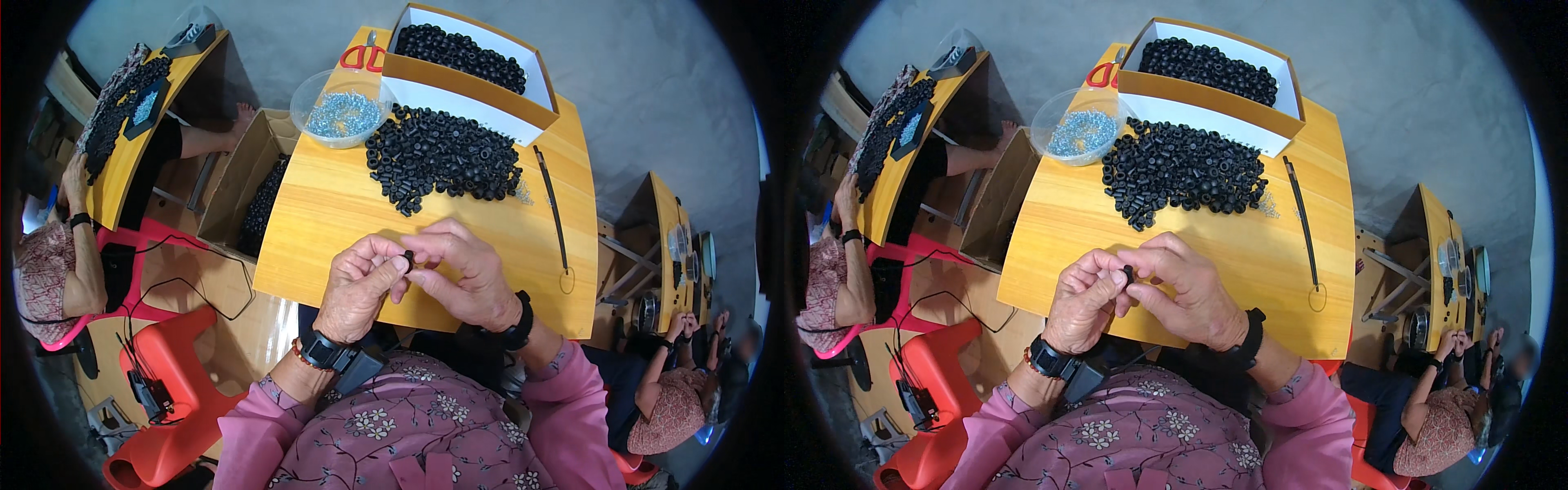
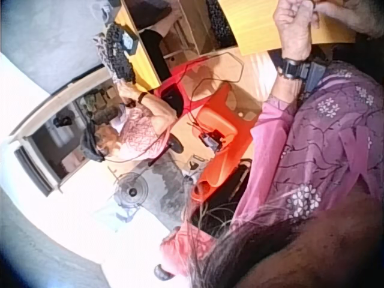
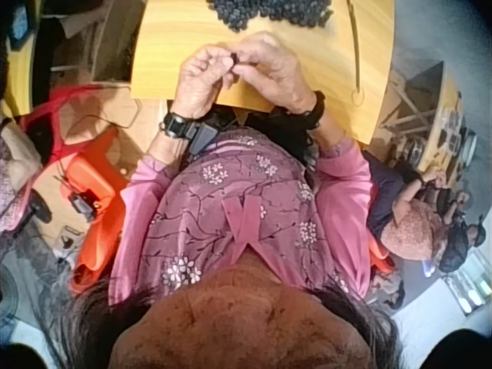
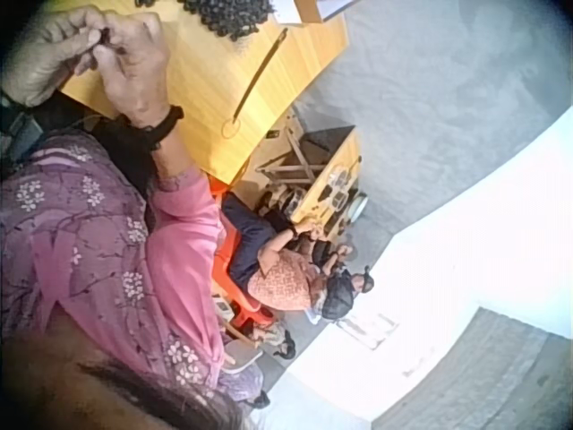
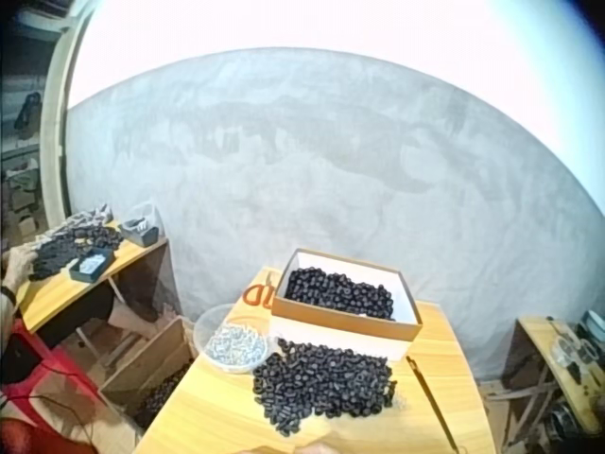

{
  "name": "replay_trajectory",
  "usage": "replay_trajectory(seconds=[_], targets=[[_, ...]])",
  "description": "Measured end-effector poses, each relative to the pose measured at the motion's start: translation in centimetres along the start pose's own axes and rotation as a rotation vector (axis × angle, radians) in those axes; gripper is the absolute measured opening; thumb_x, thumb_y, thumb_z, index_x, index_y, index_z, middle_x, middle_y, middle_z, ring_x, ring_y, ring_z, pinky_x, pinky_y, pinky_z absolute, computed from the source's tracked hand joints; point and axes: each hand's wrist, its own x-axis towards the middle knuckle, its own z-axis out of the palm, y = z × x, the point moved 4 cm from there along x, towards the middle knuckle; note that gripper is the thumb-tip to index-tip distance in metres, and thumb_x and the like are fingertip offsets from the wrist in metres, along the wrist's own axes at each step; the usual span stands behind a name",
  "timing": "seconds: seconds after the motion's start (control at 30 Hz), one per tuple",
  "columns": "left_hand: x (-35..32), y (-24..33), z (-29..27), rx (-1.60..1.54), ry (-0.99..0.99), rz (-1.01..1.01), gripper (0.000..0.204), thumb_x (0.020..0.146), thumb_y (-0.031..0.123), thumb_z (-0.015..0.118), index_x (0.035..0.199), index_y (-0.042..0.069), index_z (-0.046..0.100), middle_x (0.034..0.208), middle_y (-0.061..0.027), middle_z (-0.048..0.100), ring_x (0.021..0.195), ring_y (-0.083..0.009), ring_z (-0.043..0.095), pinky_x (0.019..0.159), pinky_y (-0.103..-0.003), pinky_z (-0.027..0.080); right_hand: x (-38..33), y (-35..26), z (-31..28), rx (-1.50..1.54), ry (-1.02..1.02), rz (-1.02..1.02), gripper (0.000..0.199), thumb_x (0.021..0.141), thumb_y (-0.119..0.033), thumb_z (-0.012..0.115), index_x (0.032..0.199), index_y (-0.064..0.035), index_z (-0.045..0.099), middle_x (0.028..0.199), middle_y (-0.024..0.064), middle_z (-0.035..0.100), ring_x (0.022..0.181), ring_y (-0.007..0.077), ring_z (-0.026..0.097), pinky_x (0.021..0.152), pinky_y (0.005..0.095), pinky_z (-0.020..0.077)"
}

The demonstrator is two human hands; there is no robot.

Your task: Assembling small black plastic components by manually inserting tiny metal pins.

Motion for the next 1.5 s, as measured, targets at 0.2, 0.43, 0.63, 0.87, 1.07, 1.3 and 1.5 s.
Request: replay_trajectory(seconds=[0.2,0.43,0.63,0.87,1.07,1.3,1.5], targets=[[0.0,-0.5,-0.1,-0.014,0.089,0.021,0.007,0.096,0.005,0.065,0.102,0.001,0.064,0.089,-0.0031,0.067,0.076,-0.0072,0.059,0.070,-0.021,0.049,0.7,-1.1,0.6,-0.472,-0.125,-0.060,0.043,0.088,-0.018,0.072,0.124,-0.0007,0.057,0.099,0.0165,0.058,0.086,0.0321,0.064,0.071,0.0385,0.0534],[0.0,-0.4,-0.2,-0.001,0.080,0.007,0.009,0.097,0.006,0.064,0.102,-0.001,0.065,0.091,-0.0029,0.067,0.079,-0.0078,0.060,0.075,-0.022,0.049,1.0,-1.2,1.0,-0.585,-0.272,0.050,0.039,0.084,-0.018,0.076,0.117,-0.0019,0.061,0.098,0.0151,0.062,0.082,0.0330,0.064,0.070,0.0415,0.0530],[0.1,0.2,0.4,0.022,0.079,-0.038,0.012,0.099,0.009,0.062,0.103,-0.002,0.065,0.090,-0.0052,0.069,0.080,-0.0090,0.060,0.077,-0.024,0.050,0.4,-0.5,0.5,-0.537,-0.098,-0.041,0.033,0.088,-0.019,0.069,0.112,0.0001,0.057,0.091,0.0143,0.056,0.081,0.0326,0.063,0.067,0.0419,0.0521],[0.1,-0.3,-0.2,0.131,0.011,0.001,0.012,0.099,0.009,0.062,0.102,-0.003,0.064,0.087,-0.0063,0.070,0.078,-0.0098,0.061,0.076,-0.025,0.050,0.4,-0.4,1.0,-0.509,-0.129,-0.081,0.038,0.090,-0.018,0.066,0.120,0.0015,0.054,0.094,0.0156,0.055,0.081,0.0344,0.062,0.069,0.0430,0.0522],[-0.1,-0.5,-0.2,0.213,0.028,0.056,0.009,0.100,0.006,0.060,0.100,-0.003,0.064,0.086,-0.0068,0.069,0.074,-0.0093,0.060,0.071,-0.023,0.050,0.6,-0.4,1.1,-0.512,-0.226,-0.078,0.034,0.091,-0.017,0.062,0.117,0.0020,0.052,0.091,0.0143,0.053,0.080,0.0335,0.061,0.068,0.0422,0.0524],[0.0,-0.4,-0.1,0.312,0.042,0.043,0.009,0.100,0.005,0.059,0.097,-0.002,0.063,0.083,-0.0058,0.068,0.074,-0.0090,0.060,0.069,-0.023,0.050,0.0,-0.2,1.2,-0.648,-0.330,-0.110,0.039,0.089,-0.021,0.068,0.119,0.0000,0.056,0.092,0.0133,0.057,0.076,0.0320,0.065,0.063,0.0401,0.0536],[0.4,-0.7,-0.3,0.222,0.016,0.047,0.009,0.100,0.007,0.060,0.099,-0.001,0.063,0.088,-0.0068,0.069,0.076,-0.0102,0.061,0.071,-0.024,0.051,0.7,-0.3,1.2,-0.674,-0.163,-0.166,0.048,0.089,-0.018,0.069,0.130,0.0011,0.052,0.100,0.0146,0.064,0.076,0.0292,0.067,0.063,0.0370,0.0548]])
